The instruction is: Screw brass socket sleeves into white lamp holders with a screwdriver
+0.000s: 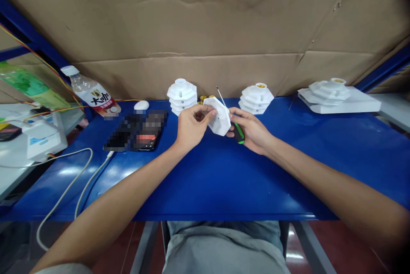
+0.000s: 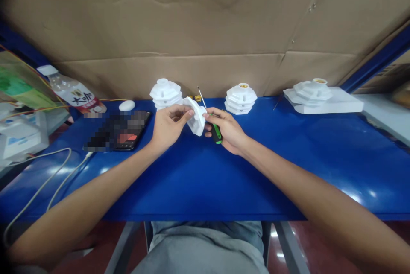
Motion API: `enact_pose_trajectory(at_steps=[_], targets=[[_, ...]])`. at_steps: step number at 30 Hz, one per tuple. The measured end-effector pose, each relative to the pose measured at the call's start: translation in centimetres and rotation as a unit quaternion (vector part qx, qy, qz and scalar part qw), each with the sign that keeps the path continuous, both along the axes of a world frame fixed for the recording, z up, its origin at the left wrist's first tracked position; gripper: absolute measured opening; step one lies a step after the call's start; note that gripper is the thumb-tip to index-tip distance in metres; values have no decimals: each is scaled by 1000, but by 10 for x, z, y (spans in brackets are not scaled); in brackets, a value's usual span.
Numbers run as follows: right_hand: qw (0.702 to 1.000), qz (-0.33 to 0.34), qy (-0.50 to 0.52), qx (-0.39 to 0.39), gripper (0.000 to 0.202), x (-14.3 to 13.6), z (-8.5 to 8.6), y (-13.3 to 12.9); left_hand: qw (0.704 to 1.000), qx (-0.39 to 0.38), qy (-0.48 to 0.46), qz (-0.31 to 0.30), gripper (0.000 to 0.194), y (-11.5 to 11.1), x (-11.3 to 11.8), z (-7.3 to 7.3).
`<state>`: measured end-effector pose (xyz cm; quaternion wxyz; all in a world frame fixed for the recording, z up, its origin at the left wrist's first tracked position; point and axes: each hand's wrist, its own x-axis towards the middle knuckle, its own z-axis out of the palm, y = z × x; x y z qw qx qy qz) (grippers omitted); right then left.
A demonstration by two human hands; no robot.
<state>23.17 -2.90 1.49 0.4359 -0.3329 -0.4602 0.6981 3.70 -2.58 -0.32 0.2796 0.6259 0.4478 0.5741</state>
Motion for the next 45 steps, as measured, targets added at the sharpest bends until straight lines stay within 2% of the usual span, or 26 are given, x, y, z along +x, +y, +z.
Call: enact_pose_trajectory(at_steps=[3, 6, 10, 13, 16, 19, 24, 29, 33, 37, 42, 45], targets=[[999, -19, -17, 28, 21, -1, -1, -2, 1000, -12, -3, 23, 17, -2, 3, 0], [992, -52, -63, 94, 23, -3, -4, -3, 999, -32, -24, 36, 17, -6, 9, 1], [964, -104, -143, 200, 31, 1, -8, 1, 995, -55, -86, 0, 21, -12, 16, 3], [917, -141, -227, 295, 31, 8, -9, 8, 971, -111, -197, -80, 42, -13, 16, 5], [839, -167, -324, 404, 23, 14, -7, 11, 935, -191, -259, -150, 60, -13, 15, 7], [782, -161, -379, 468, 19, 15, -8, 10, 928, -226, -254, -150, 47, -13, 13, 6], [731, -122, -451, 498, 23, 14, -15, 6, 916, -267, -269, -128, 37, -9, 9, -2], [714, -106, -475, 504, 25, 14, -17, 5, 908, -290, -268, -138, 33, -3, 1, -6], [707, -106, -482, 506, 26, 13, -12, 1, 900, -293, -275, -169, 30, 0, -3, -8], [725, -127, -439, 515, 32, 19, 4, -2, 891, -301, -283, -190, 29, 2, -7, -9], [692, -177, -424, 557, 55, 39, 33, 2, 887, -308, -283, -194, 28, 4, -10, -8], [723, -201, -390, 535, 58, 51, 42, 8, 885, -314, -285, -194, 27, 5, -11, -8]])
